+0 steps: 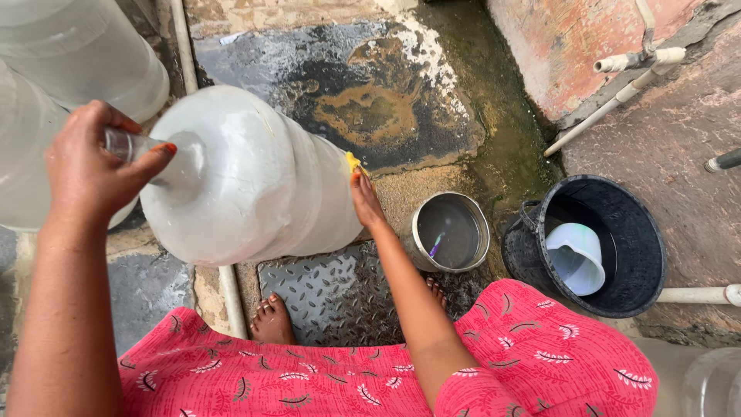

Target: The person washes the exterior of a large plastic water jug using a yellow sponge and soap, then fills a bucket and jug with water from an overhead pipe.

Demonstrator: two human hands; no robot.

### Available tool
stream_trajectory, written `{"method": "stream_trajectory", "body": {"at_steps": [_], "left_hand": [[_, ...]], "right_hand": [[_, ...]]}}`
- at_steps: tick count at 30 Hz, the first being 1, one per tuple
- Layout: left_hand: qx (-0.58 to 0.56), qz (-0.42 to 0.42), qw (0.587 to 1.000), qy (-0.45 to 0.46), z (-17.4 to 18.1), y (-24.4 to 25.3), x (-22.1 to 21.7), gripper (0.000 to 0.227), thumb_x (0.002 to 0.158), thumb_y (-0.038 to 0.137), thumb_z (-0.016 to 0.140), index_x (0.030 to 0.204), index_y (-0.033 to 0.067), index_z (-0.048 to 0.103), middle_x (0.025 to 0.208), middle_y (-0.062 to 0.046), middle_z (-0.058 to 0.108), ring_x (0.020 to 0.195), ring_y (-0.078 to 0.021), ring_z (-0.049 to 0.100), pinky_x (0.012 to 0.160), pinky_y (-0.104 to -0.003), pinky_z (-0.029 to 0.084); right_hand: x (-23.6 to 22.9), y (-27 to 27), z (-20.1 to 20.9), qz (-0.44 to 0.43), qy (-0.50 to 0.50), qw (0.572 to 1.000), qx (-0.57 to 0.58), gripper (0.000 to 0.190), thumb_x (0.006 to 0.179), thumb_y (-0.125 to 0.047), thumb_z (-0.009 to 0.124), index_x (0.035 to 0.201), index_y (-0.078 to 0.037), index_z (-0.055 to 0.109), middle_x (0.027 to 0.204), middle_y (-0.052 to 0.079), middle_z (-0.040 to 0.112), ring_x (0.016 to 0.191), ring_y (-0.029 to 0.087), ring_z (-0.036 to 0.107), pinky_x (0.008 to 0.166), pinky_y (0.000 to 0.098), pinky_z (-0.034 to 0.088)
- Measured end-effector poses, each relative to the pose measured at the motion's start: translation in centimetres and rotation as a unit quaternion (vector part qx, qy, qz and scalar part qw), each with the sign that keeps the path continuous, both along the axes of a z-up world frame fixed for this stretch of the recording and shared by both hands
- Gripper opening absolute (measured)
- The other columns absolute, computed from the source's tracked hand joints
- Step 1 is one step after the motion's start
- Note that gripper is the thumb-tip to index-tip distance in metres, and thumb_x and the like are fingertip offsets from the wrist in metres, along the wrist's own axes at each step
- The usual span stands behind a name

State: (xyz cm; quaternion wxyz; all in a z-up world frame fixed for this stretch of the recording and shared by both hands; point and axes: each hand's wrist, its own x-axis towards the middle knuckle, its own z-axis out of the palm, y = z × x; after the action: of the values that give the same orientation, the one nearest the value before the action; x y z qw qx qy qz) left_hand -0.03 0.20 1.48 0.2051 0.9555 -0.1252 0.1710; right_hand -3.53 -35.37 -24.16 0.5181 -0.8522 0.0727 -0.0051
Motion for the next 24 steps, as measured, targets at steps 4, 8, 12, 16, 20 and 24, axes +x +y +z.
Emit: {"method": "stream_trajectory", "body": {"at_steps": [4,8,12,16,20,24], "left_hand": [[-0.032,-0.017,0.999,-0.012,-0.4,-0.8,0.0,0.048,0.081,0.039,0.093,0.099,0.0052,0.065,0.108,-0.012,0.067,0.098,-0.0322,0.067,0.086,-0.045,0.052],[-0.046,0.040,0.998,0.009,-0.9,-1.2,-0.2,0.048,0.080,0.036,0.091,0.104,0.0053,0.064,0.108,-0.014,0.065,0.089,-0.0329,0.067,0.084,-0.046,0.052],[-0.061,0.069,0.996,0.000,-0.7,-1.0,0.2,0.047,0.079,0.035,0.090,0.104,0.0055,0.063,0.108,-0.016,0.065,0.089,-0.0334,0.067,0.082,-0.045,0.052],[-0.061,0.026,0.998,0.007,-0.3,-0.7,0.6,0.048,0.077,0.035,0.091,0.101,0.0051,0.062,0.109,-0.017,0.065,0.091,-0.0357,0.067,0.082,-0.047,0.051],[-0.048,0.008,0.999,-0.013,-0.6,-2.5,0.4,0.043,0.077,0.033,0.090,0.099,0.0067,0.063,0.105,-0.015,0.066,0.094,-0.0376,0.066,0.085,-0.048,0.051],[-0.052,0.046,0.997,-0.026,-0.5,-3.9,0.3,0.041,0.075,0.032,0.089,0.097,0.0077,0.064,0.102,-0.015,0.065,0.093,-0.0388,0.066,0.083,-0.050,0.051]], "right_hand": [[-0.4,2.8,3.2,0.076,-0.130,0.983,0.108,0.109,0.090,-0.082,-0.008,0.164,-0.005,0.011,0.173,0.017,0.009,0.161,0.029,0.008,0.129,0.0399,0.007],[-3.3,10.4,8.8,0.047,-0.300,0.953,-0.008,0.103,0.097,-0.080,-0.005,0.166,-0.007,0.017,0.176,0.017,0.015,0.165,0.032,0.013,0.137,0.0487,0.008],[-9.2,13.3,11.2,0.044,-0.363,0.916,-0.165,0.107,0.097,-0.085,0.005,0.165,-0.003,0.009,0.174,0.018,0.013,0.164,0.037,0.011,0.137,0.0548,0.009],[-9.2,12.2,12.0,0.064,-0.334,0.923,-0.179,0.110,0.094,-0.086,0.005,0.166,-0.003,0.012,0.176,0.019,0.014,0.165,0.038,0.012,0.137,0.0571,0.008],[-7.6,11.6,13.0,0.046,-0.332,0.930,-0.153,0.111,0.094,-0.087,0.005,0.166,-0.003,0.013,0.175,0.021,0.011,0.164,0.042,0.007,0.135,0.0591,0.006],[-10.7,13.4,12.8,0.078,-0.358,0.903,-0.223,0.109,0.095,-0.087,0.005,0.166,-0.005,0.014,0.174,0.019,0.011,0.163,0.044,0.008,0.134,0.0611,0.008]]}}
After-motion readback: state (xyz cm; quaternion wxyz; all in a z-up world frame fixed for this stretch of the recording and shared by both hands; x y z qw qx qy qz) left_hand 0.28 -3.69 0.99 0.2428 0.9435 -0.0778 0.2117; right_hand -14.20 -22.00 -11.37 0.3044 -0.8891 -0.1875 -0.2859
